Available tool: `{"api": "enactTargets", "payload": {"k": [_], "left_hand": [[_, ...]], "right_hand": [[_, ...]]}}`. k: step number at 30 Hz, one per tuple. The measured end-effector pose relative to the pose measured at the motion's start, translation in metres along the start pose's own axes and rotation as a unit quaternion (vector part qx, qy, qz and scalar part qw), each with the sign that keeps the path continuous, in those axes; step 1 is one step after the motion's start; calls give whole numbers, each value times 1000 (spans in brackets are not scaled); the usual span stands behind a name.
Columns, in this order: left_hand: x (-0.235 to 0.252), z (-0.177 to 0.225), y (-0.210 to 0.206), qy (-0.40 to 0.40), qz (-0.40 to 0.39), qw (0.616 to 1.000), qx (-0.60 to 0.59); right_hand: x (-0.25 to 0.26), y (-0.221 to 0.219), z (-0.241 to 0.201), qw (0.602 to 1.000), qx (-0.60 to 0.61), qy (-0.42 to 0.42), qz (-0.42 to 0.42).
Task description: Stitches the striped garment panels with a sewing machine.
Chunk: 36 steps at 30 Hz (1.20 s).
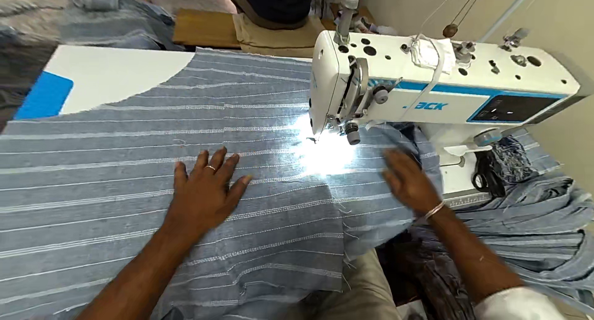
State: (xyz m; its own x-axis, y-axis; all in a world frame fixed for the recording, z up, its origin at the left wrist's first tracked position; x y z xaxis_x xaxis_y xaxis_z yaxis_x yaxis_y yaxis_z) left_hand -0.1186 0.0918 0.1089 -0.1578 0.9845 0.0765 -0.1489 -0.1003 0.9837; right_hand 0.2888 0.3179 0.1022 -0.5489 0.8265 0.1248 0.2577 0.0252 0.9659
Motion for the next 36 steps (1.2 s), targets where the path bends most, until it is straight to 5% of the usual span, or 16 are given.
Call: {"api": "enactTargets", "payload": {"k": [3, 7, 11, 20, 24, 29, 33, 36], "left_hand": [[-4, -5, -2, 2, 27, 999, -24], [-6, 2, 10, -3, 61, 997, -48], [-10, 17, 3, -12, 4, 999, -32], [-12, 15, -6, -13, 16, 1000, -23], [-15, 16, -5, -9, 12, 1000, -16], [-35, 33, 0, 26, -7, 1000, -11], [-32, 30, -4, 26, 3, 1000, -6], [-16, 23, -5, 25, 7, 1000, -6]], "right_hand": [[34, 23, 27, 999, -39, 9, 7], [24, 26, -77, 988, 127, -77, 45], [-1, -8, -169, 934, 314, -167, -45], [-115, -34, -173, 881, 440, -174, 20], [-115, -46, -167, 901, 396, -176, -6], [-114, -31, -158, 982, 134, -118, 63], [-108, -40, -150, 979, 119, 2, 162], [-89, -33, -141, 980, 124, 24, 151]]}}
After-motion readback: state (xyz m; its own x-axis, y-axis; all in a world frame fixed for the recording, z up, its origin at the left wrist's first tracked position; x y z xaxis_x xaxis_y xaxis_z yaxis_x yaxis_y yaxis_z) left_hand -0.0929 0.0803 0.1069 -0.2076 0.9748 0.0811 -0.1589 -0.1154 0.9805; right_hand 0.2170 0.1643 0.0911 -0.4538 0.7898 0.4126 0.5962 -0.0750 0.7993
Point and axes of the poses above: each hand's wrist, its own x-axis towards the middle knuckle, its own y-axis out of the back of the hand, z = x × y, the point moved 3 cm from there along x, towards the middle knuckle, and after that the axes turned 9 degrees about -y, right-handed, at the moved point
